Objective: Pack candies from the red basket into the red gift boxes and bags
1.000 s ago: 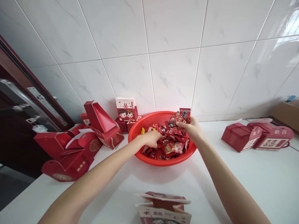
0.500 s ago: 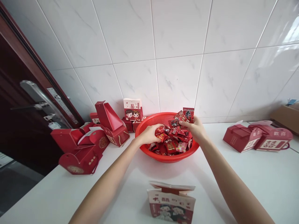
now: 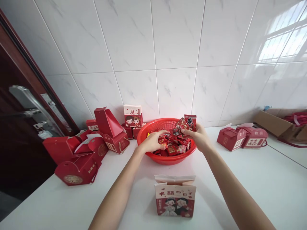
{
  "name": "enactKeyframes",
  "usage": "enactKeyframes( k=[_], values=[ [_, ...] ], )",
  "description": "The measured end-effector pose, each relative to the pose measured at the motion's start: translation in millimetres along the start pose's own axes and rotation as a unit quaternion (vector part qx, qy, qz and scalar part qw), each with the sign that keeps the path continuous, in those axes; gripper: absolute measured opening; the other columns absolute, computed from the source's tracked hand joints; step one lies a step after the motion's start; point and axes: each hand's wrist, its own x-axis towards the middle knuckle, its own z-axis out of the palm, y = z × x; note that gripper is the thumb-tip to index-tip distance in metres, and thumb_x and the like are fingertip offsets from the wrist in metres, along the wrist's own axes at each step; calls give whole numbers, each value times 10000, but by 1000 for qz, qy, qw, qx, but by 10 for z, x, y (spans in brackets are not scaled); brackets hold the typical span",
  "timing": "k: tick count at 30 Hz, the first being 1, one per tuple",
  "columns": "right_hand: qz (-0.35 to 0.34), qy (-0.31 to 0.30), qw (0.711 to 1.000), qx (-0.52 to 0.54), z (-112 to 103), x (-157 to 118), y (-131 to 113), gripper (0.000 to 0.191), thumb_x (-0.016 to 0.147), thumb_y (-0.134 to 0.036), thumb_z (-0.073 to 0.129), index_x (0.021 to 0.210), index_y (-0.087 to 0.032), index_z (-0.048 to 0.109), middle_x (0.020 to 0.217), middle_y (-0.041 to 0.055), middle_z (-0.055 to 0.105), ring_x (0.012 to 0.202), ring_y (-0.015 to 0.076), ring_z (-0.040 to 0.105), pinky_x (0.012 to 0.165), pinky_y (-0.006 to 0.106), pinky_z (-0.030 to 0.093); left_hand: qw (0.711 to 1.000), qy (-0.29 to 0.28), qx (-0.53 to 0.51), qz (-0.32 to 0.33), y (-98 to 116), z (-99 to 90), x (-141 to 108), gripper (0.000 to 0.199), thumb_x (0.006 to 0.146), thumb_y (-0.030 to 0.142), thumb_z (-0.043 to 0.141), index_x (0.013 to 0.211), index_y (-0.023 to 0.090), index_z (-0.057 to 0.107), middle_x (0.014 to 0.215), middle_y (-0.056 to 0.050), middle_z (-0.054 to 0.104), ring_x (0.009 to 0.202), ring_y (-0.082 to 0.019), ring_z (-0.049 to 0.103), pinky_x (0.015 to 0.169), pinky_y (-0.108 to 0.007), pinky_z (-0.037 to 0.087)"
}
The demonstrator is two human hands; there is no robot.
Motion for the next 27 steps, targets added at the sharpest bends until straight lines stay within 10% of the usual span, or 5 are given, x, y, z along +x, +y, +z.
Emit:
enactKeyframes(
  k=[5, 10, 17, 27],
  values=[
    [-4, 10, 1000, -16, -16, -58, -1, 434, 529, -309, 930, 873, -169, 706, 840, 39, 781, 749, 211, 734, 691, 336, 624, 1000, 21, -2, 1, -90, 49, -56, 901, 594, 241, 855, 1448, 236, 568, 1412, -130, 617, 1086, -307, 685, 970, -401, 531],
    [-20, 5, 999, -27, -6, -64, -4, 404, 547, -322, 927, 849, -179, 701, 826, 28, 776, 736, 206, 729, 698, 336, 615, 991, 10, -130, 8, -109, 18, -72, 631, 687, 301, 801, 1293, 169, 683, 983, -82, 752, 898, -259, 702, 856, -367, 541],
    [-73, -2, 994, -81, 106, -170, -121, 404, 607, -333, 897, 936, -197, 705, 909, 42, 787, 830, 244, 738, 779, 387, 607, 869, 92, -486, 25, 164, -86, -167, 437, 685, 413, 807, 1005, 187, 614, 667, 49, 606, 627, -101, 562, 626, -222, 452],
    [-123, -37, 983, -135, 206, -365, -369, 370, 673, -338, 871, 990, -231, 713, 948, 46, 791, 885, 268, 743, 796, 405, 602, 848, 106, -519, -8, 471, -153, -374, 315, 740, 409, 716, 878, 206, 519, 838, 6, 631, 646, -92, 547, 542, -196, 400]
  ],
)
